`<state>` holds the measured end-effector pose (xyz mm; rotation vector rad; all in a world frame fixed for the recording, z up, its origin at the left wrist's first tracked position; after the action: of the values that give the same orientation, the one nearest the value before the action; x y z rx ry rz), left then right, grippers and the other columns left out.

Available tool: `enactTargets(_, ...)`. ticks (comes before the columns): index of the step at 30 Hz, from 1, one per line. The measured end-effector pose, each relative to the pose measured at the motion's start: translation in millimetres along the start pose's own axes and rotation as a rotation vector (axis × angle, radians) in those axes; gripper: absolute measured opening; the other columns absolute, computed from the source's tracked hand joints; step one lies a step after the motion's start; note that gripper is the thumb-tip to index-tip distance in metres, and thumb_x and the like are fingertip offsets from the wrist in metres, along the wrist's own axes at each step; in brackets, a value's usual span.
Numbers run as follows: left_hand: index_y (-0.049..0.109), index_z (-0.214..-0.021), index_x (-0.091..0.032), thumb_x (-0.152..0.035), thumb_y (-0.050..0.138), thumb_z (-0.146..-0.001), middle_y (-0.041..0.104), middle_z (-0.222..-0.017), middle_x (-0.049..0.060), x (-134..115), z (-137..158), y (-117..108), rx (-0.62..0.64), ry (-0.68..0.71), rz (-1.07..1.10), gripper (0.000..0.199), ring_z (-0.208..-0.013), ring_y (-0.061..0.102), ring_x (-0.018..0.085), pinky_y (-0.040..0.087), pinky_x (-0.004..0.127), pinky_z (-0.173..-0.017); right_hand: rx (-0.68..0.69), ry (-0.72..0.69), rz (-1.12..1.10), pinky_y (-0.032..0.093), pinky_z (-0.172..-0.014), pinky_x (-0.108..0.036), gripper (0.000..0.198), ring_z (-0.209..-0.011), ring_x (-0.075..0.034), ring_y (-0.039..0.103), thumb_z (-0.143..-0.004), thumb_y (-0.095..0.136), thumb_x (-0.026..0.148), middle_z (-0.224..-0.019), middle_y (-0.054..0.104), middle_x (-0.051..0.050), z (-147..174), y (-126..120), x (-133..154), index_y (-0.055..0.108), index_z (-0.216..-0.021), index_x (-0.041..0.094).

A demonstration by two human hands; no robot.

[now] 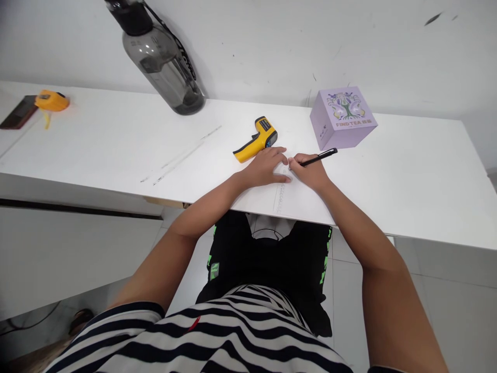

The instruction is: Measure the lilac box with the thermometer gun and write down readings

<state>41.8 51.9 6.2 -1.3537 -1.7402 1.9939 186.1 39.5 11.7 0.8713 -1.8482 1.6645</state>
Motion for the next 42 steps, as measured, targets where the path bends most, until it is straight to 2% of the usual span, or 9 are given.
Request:
enactTargets(5,0.063,-0.119,-0.024,-0.054,0.077,-0.084,0.047,-0.158,0.013,-0.5,-0.2,-0.3,-0.005,0.003,-0.006,0.048,-0.148,0.041,0.034,0.033,0.053,-0.120,-0.039,0.005,-0.004,0.040,-0.059,-0.030,0.033,-0.061,-0.017,0.055,-0.087,0.062,0.038,-0.058,0.058,-0.001,-0.1,-2.6,-0.8,0.058,-0.060,0.020)
enactTargets(17,0.063,-0.120,-0.023,-0.055,0.075,-0.085,0.046,-0.160,0.013,-1.0,0.3,-0.2,0.017,-0.012,-0.012,0.049,-0.148,0.039,0.034,0.031,0.054,-0.121,-0.039,0.002,-0.004,0.036,-0.058,-0.031,0.031,-0.057,-0.015,0.047,-0.086,0.057,0.031,-0.054,0.051,0.000,1.2,-3.5,3.2,0.053,-0.057,0.021)
enactTargets(22,0.062,-0.120,-0.023,-0.053,0.076,-0.085,0.045,-0.159,0.014,-3.1,1.4,-2.4,0.024,-0.017,-0.005,0.048,-0.149,0.039,0.034,0.032,0.053,-0.120,-0.042,-0.001,-0.012,0.038,-0.058,-0.031,0.032,-0.059,-0.017,0.050,-0.086,0.060,0.036,-0.057,0.056,-0.001,1.2,-2.0,-0.1,0.054,-0.057,0.021)
enactTargets(36,0.063,-0.118,-0.024,-0.053,0.075,-0.084,0.046,-0.159,0.013,-3.0,0.4,-1.6,0.020,-0.011,0.006,0.047,-0.149,0.040,0.035,0.031,0.054,-0.121,-0.060,-0.019,0.017,0.040,-0.060,-0.032,0.036,-0.060,-0.017,0.053,-0.088,0.057,0.044,-0.057,0.058,-0.002,0.7,-5.2,0.1,0.057,-0.060,0.021)
enactTargets(42,0.061,-0.127,-0.022,-0.058,0.073,-0.086,0.045,-0.159,0.015,-1.2,0.1,2.5,-0.006,0.015,-0.017,0.055,-0.149,0.040,0.035,0.032,0.052,-0.121,-0.054,-0.035,0.013,0.039,-0.061,-0.032,0.040,-0.061,-0.017,0.054,-0.090,0.056,0.050,-0.059,0.059,-0.003,0.9,-5.7,0.9,0.057,-0.062,0.021)
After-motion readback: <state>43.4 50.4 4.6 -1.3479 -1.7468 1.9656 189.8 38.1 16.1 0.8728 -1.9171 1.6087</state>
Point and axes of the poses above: each hand's wrist, its own z-axis away from the middle knuckle, its own y-axis out of the palm, x = y × z, the point moved 7 cm from there along -z, towards the middle knuckle
